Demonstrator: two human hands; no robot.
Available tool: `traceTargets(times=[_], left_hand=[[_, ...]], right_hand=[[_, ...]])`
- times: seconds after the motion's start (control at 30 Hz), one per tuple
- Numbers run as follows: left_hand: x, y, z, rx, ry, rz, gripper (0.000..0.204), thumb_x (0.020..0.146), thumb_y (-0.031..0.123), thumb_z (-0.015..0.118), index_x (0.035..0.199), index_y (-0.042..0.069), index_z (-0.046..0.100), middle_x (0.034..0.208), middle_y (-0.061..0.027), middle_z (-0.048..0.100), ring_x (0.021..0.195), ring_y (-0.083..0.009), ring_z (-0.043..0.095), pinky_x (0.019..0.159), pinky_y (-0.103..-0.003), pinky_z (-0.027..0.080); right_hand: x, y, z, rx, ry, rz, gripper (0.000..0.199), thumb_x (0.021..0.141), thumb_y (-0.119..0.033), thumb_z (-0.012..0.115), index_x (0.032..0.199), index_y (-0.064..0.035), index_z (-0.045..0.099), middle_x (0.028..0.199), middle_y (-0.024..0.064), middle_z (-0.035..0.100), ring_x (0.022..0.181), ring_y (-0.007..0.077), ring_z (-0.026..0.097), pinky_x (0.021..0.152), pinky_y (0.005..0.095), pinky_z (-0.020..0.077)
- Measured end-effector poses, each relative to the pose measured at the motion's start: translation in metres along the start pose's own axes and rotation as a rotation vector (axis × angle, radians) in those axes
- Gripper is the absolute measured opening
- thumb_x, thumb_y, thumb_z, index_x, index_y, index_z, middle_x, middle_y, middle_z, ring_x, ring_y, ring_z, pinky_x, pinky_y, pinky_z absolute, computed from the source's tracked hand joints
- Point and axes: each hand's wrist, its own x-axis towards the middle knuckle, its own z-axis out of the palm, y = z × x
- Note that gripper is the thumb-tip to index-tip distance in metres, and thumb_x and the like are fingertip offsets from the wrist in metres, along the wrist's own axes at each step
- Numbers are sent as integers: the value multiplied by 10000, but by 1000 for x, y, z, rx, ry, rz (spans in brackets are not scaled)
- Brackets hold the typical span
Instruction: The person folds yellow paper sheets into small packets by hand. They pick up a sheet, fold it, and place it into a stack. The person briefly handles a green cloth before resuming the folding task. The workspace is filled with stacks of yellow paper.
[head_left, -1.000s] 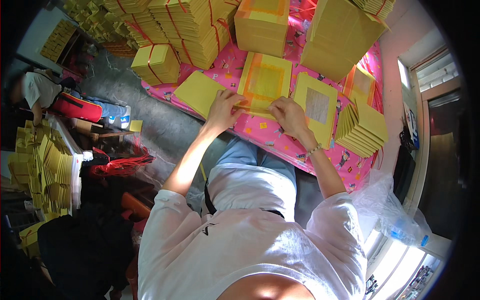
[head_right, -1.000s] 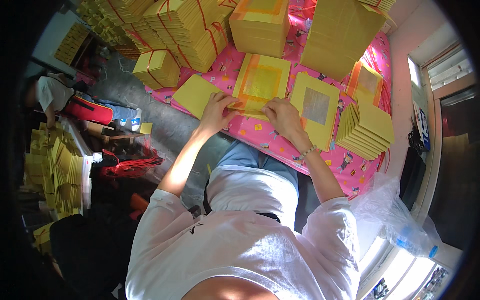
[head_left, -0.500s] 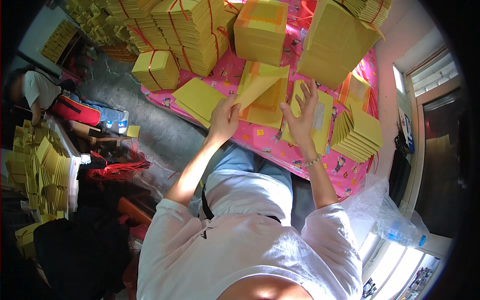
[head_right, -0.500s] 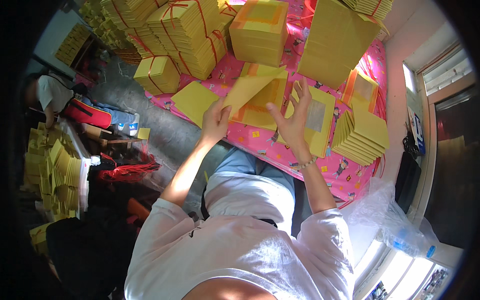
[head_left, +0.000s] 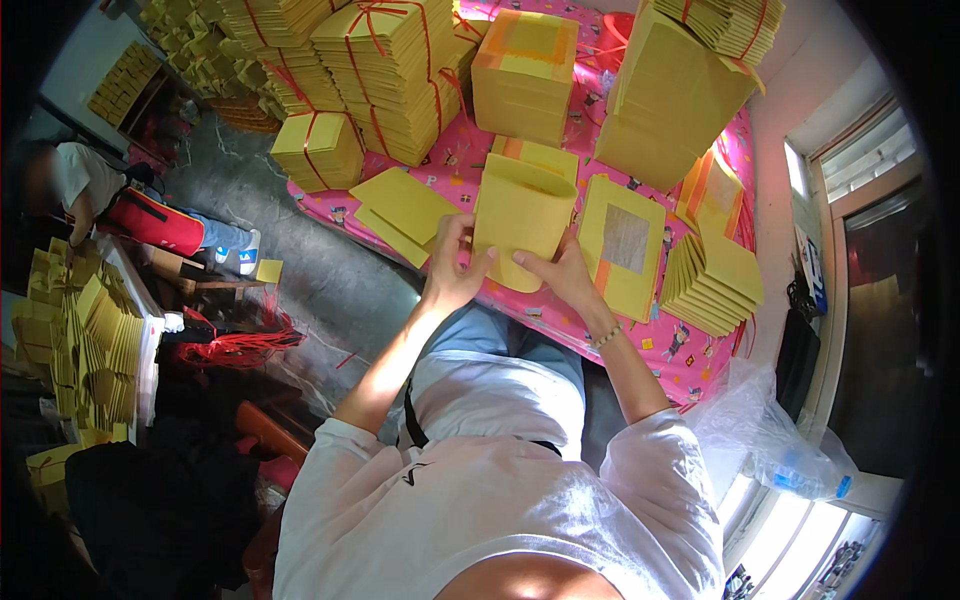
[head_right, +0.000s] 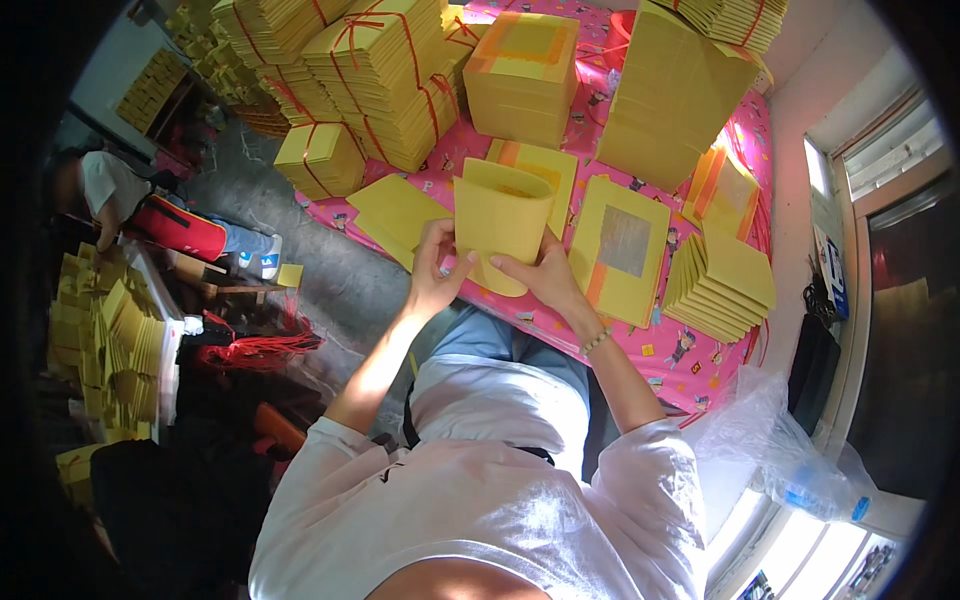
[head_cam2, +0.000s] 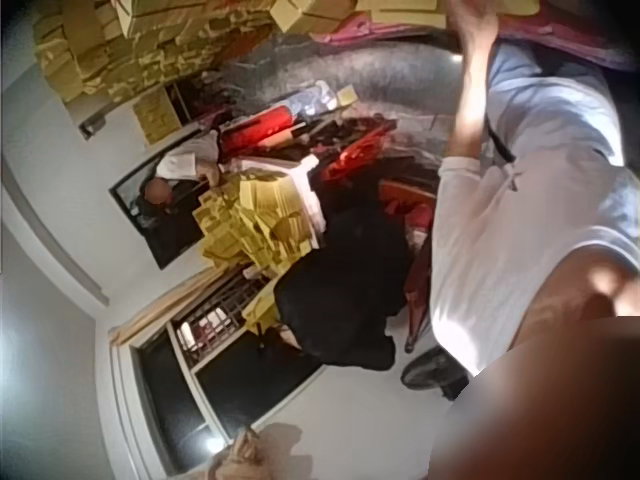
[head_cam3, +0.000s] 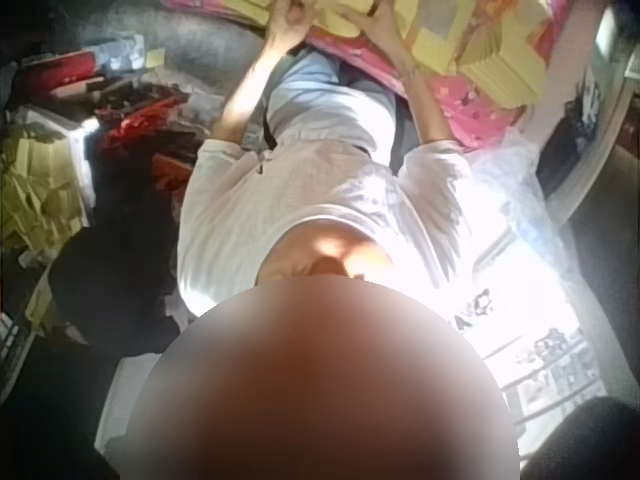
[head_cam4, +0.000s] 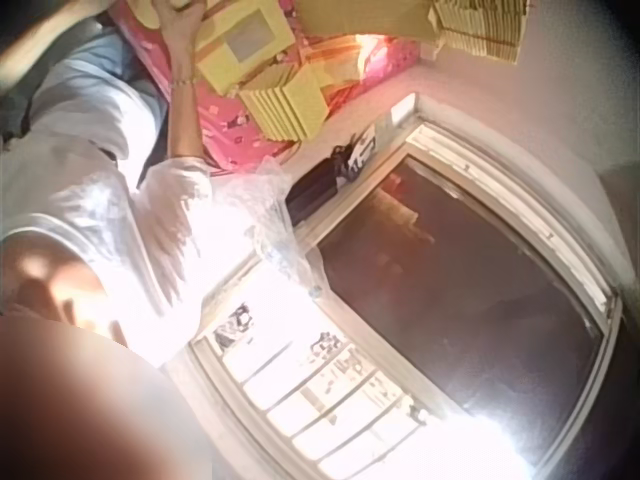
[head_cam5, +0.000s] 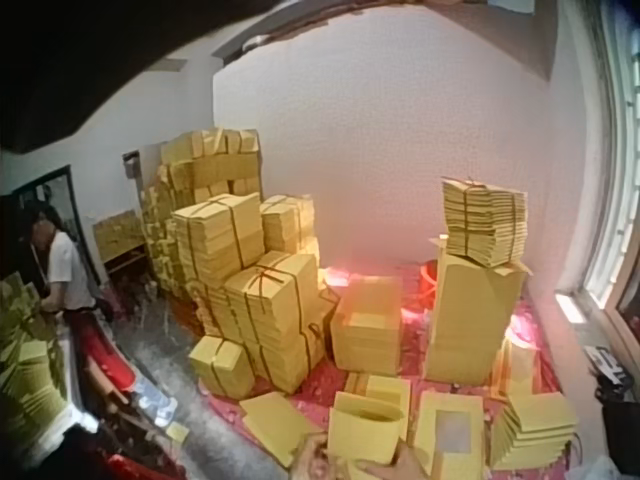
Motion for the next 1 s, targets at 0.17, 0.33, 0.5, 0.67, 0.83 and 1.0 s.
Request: traceTargets(times=[0.17, 0.33, 0.5, 0.67, 0.83, 1.0], left_hand=[[3, 23, 10, -125, 100, 99, 516, 815, -7, 628, 1284, -20, 414, 1266, -157, 479, 1193, -242, 481, 1001, -345, 393], [4, 27, 11, -221, -96, 34, 490, 858, -29, 567, 1314, -19, 388, 1241, -139, 516, 1190, -182, 479, 1020, -314, 362], [2, 30, 15, -255, -63, 7, 468, 875, -29, 542, 1318, -20, 390, 1220, -129, 532, 1175, -169, 485, 1013, -305, 364], [3, 38, 19, -359, -38, -43, 446, 887, -25, 536, 1312, -20, 401, 1214, -115, 537, 1160, -150, 485, 999, -291, 371], [6, 29, 22, -270, -6, 12, 413, 911, -4, 532, 1307, -9, 415, 1176, -99, 561, 1102, -140, 518, 950, -278, 408], [22, -7, 35, -328, 37, 88, 386, 913, -19, 507, 1290, -5, 426, 1162, -98, 567, 1079, -139, 528, 929, -280, 422]], right_hand=[[-8, -6, 5, -35, 29, -56, 476, 795, -69, 741, 1221, -13, 535, 1142, 71, 632, 1034, 137, 598, 893, 293, 493], [-10, -6, 6, -56, 51, -45, 379, 819, -86, 723, 1164, -10, 584, 1081, 58, 659, 967, 112, 610, 840, 273, 503], [-14, -11, 6, -41, 64, -43, 316, 833, -78, 710, 1126, -7, 614, 1047, 47, 671, 946, 105, 615, 822, 264, 506], [-14, -11, 6, -28, 83, -45, 302, 835, -66, 707, 1118, -6, 621, 1049, 44, 672, 950, 104, 617, 825, 263, 505], [-11, -10, 1, -60, 86, -106, 375, 813, -71, 732, 1156, -13, 592, 1064, 47, 668, 971, 110, 614, 839, 272, 502], [9, 1, -9, -150, 124, -161, 451, 789, -69, 748, 1194, -18, 558, 1096, 56, 656, 1015, 134, 603, 883, 291, 487]])
